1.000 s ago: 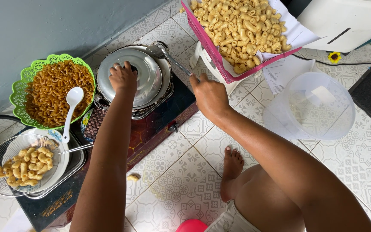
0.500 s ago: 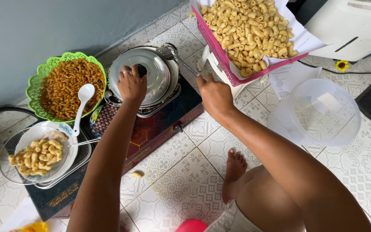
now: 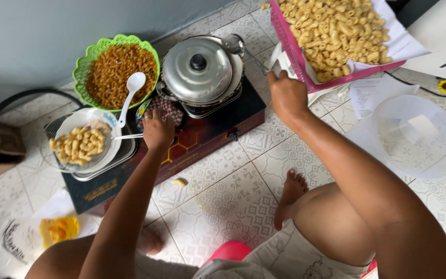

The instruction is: The person fries dough snacks in a pot of hot oil on a portable stove. They use a slotted spoon to stir the snacks and a wire strainer to remove them from the oil, placing the cooked snacks into a green basket. The person also covers the pot with a lid between batches.

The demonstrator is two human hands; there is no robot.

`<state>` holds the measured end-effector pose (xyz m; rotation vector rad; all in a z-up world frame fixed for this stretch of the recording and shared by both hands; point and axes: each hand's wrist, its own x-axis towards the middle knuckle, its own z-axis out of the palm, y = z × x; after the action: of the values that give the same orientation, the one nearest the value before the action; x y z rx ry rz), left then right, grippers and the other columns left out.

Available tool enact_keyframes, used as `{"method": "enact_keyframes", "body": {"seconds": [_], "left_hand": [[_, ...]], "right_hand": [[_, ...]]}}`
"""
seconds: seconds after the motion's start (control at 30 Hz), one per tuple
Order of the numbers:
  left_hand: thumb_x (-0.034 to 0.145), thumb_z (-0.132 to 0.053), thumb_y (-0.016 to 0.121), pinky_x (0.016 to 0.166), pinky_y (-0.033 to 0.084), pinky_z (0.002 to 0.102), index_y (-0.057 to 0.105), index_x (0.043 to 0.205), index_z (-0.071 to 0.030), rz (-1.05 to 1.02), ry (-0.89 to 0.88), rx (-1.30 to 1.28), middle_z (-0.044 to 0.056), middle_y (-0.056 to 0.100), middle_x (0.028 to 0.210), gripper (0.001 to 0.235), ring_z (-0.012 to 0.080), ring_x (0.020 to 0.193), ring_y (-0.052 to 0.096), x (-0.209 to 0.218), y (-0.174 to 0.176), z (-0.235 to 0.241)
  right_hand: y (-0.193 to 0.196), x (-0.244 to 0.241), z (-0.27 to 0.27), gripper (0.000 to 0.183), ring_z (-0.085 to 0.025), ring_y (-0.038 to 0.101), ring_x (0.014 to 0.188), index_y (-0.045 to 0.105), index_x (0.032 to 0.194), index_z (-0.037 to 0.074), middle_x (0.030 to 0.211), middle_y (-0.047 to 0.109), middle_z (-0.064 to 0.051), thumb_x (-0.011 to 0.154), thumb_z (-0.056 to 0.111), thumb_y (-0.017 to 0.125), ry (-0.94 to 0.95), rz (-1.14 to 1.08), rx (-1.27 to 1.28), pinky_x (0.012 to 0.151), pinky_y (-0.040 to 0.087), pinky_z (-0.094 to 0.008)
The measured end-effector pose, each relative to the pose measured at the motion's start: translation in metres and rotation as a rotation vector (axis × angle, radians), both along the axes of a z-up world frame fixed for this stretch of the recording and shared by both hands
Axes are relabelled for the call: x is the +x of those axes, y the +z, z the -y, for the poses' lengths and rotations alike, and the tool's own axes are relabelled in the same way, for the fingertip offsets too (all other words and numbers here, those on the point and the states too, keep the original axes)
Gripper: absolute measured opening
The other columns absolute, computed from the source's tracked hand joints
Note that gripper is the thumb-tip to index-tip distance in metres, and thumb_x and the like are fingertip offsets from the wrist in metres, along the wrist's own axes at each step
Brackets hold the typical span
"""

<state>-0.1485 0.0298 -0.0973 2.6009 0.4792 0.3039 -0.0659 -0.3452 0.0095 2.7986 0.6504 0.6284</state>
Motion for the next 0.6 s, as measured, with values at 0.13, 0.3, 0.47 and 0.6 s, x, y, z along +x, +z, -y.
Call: {"method": "enact_keyframes", "body": {"seconds": [0.13, 0.3, 0.47, 0.6], "left_hand": [[0.094, -0.031, 0.063, 0.091, 0.055, 0.055, 0.046, 0.118, -0.019, 0.037, 0.247, -0.312, 0.012, 0.051, 0.121, 0.032, 0.0407, 0.114, 0.062, -0.009, -0.071, -0.005], [0.083, -0.037, 0.082, 0.107, 0.053, 0.053, 0.031, 0.135, -0.023, -0.049, 0.816, -0.757, 0.014, 0.035, 0.136, 0.075, 0.0380, 0.126, 0.057, 0.009, -0.147, -0.007], [0.084, -0.030, 0.088, 0.082, 0.059, 0.047, 0.030, 0.145, -0.003, 0.021, 0.837, -1.352, 0.019, 0.042, 0.131, 0.089, 0.0277, 0.100, 0.072, -0.003, -0.137, -0.008], [0.088, -0.031, 0.089, 0.093, 0.062, 0.038, 0.022, 0.158, 0.004, 0.049, 0.652, -1.586, 0.032, 0.031, 0.154, 0.103, 0.0378, 0.122, 0.064, 0.006, -0.135, -0.013]], "right_hand": [[-0.004, 0.005, 0.005, 0.082, -0.034, 0.074, 0.063, 0.066, 0.122, 0.008, 0.087, 0.064, -0.012, 0.050, 0.025, 0.102, -0.007, -0.069, 0.004, 0.056, 0.062, -0.048], [0.008, -0.005, 0.000, 0.065, -0.035, 0.073, 0.058, 0.068, 0.119, 0.005, 0.082, 0.061, -0.010, 0.059, 0.007, 0.092, 0.030, 0.014, 0.031, 0.052, 0.060, -0.046], [0.001, -0.003, 0.001, 0.067, -0.035, 0.073, 0.059, 0.068, 0.118, 0.004, 0.082, 0.062, -0.011, 0.057, 0.010, 0.094, 0.041, 0.023, 0.019, 0.055, 0.061, -0.046], [0.001, -0.003, 0.001, 0.064, -0.035, 0.073, 0.059, 0.069, 0.119, 0.006, 0.081, 0.063, -0.010, 0.059, 0.006, 0.090, 0.030, 0.039, 0.019, 0.054, 0.060, -0.045]]}}
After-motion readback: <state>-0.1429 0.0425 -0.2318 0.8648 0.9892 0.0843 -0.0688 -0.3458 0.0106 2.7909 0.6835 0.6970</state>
